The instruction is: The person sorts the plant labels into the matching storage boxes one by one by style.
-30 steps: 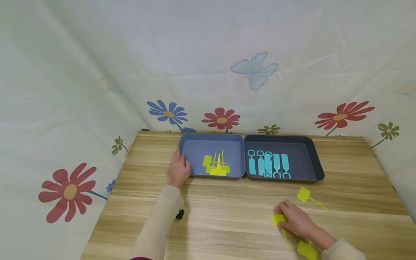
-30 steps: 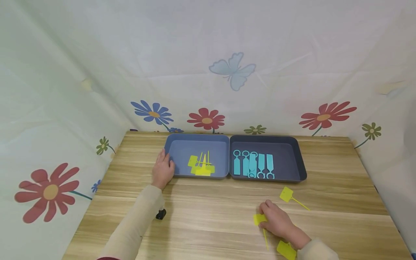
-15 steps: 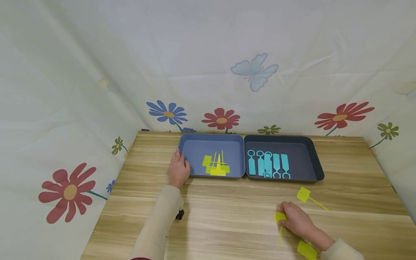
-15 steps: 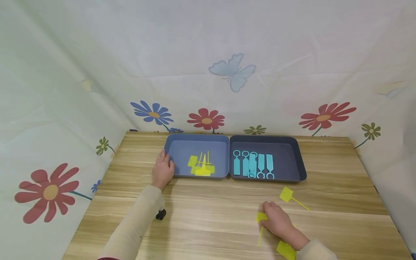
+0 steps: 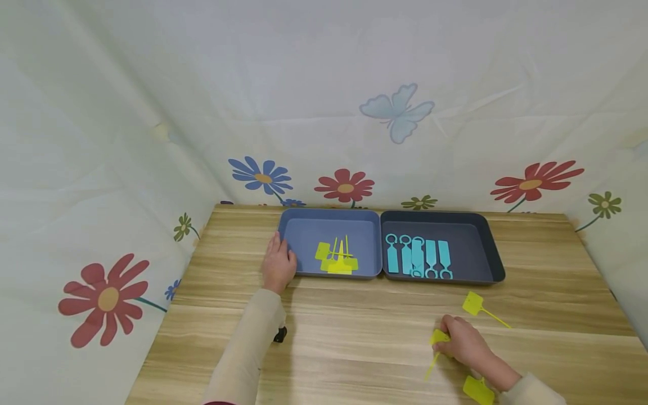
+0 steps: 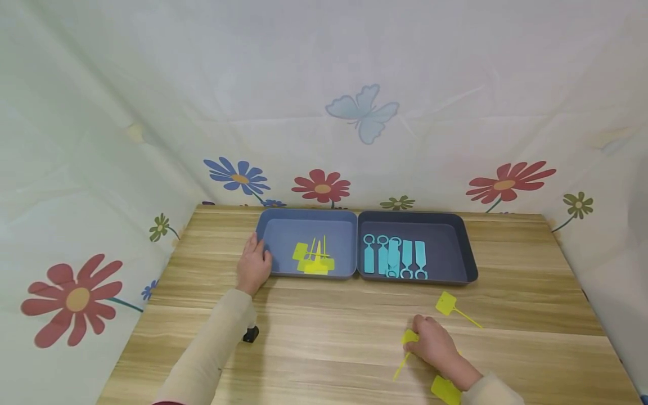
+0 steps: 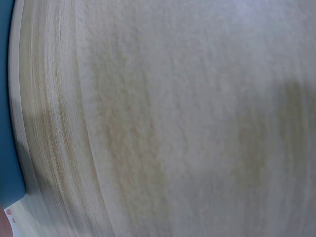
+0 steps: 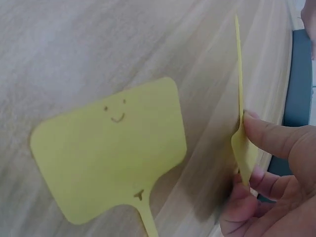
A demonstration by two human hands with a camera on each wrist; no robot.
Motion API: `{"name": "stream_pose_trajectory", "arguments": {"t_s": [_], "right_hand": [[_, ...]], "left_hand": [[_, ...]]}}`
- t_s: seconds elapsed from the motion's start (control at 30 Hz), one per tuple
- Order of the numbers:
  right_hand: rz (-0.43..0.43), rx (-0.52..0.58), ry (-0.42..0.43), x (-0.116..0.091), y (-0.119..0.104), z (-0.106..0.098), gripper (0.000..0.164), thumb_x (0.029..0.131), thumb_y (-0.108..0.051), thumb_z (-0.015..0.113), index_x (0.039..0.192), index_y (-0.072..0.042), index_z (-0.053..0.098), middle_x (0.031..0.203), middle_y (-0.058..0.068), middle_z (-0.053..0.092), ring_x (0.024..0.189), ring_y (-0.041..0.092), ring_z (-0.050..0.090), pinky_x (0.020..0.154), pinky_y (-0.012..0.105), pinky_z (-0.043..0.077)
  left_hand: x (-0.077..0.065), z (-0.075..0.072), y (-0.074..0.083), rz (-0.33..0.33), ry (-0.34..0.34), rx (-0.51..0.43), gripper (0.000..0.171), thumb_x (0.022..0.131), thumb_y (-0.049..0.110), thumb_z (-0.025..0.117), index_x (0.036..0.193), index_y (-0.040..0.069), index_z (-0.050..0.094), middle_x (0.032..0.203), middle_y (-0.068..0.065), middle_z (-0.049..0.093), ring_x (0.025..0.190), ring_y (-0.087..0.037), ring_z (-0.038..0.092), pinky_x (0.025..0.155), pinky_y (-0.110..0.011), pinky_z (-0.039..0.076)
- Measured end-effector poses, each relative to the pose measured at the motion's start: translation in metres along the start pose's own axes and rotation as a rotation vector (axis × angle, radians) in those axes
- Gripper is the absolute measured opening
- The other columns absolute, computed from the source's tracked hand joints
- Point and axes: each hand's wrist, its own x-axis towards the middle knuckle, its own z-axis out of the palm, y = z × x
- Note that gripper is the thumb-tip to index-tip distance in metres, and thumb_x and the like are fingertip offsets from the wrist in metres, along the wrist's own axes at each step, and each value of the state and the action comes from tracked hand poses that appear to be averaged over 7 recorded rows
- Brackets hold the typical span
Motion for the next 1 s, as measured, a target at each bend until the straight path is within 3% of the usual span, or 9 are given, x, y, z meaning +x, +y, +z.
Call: {"name": "stream_pose_trajectory", "arguments": {"t_s": [0.2, 0.37, 0.5, 0.7, 1.0], "right_hand": [[0.033, 0.095, -0.045, 0.006, 0.004, -0.005, 0.024, 0.069, -0.010, 0.072, 0.070, -0.007, 0.048, 0.060, 0.000, 0.039, 0.055, 0.012, 0.038, 0.049, 0.022, 0.028], [-0.020, 0.220, -0.083, 0.011, 0.013, -0.010, 0.013, 0.072, -0.001, 0.065, 0.070, -0.005, 0.053, 0.059, 0.000, 0.041, 0.055, 0.012, 0.040, 0.048, 0.020, 0.030], [-0.084, 0.357, -0.184, 0.017, 0.021, -0.019, 0.001, 0.075, 0.000, 0.058, 0.075, 0.001, 0.057, 0.065, 0.000, 0.046, 0.058, 0.012, 0.042, 0.050, 0.020, 0.034], [-0.087, 0.495, -0.310, 0.022, 0.020, -0.038, 0.013, 0.079, -0.003, 0.051, 0.087, 0.004, 0.058, 0.064, -0.002, 0.046, 0.050, 0.009, 0.039, 0.043, 0.018, 0.030], [-0.060, 0.593, -0.371, 0.031, 0.005, -0.058, 0.016, 0.084, -0.014, 0.049, 0.088, 0.000, 0.054, 0.061, -0.002, 0.045, 0.048, 0.008, 0.037, 0.042, 0.017, 0.028]], "left_hand": [[0.000, 0.001, -0.001, -0.001, -0.001, 0.003, 0.044, 0.088, 0.019, 0.041, 0.124, -0.005, 0.048, 0.142, -0.018, 0.029, 0.131, -0.030, 0.028, 0.108, -0.036, 0.023], [0.001, 0.002, 0.000, -0.005, -0.015, 0.005, 0.045, 0.088, 0.020, 0.040, 0.125, -0.005, 0.047, 0.143, -0.017, 0.028, 0.132, -0.030, 0.027, 0.109, -0.035, 0.022], [0.001, 0.002, -0.001, 0.001, -0.011, 0.004, 0.045, 0.088, 0.020, 0.040, 0.125, -0.005, 0.047, 0.143, -0.017, 0.028, 0.132, -0.030, 0.027, 0.109, -0.036, 0.023], [0.001, 0.001, -0.001, 0.004, -0.002, 0.013, 0.044, 0.088, 0.020, 0.042, 0.124, -0.005, 0.047, 0.142, -0.018, 0.030, 0.131, -0.030, 0.028, 0.108, -0.036, 0.024], [0.001, 0.002, -0.002, -0.009, -0.015, 0.009, 0.046, 0.089, 0.023, 0.038, 0.125, -0.004, 0.047, 0.143, -0.015, 0.027, 0.132, -0.029, 0.026, 0.108, -0.035, 0.024]]}}
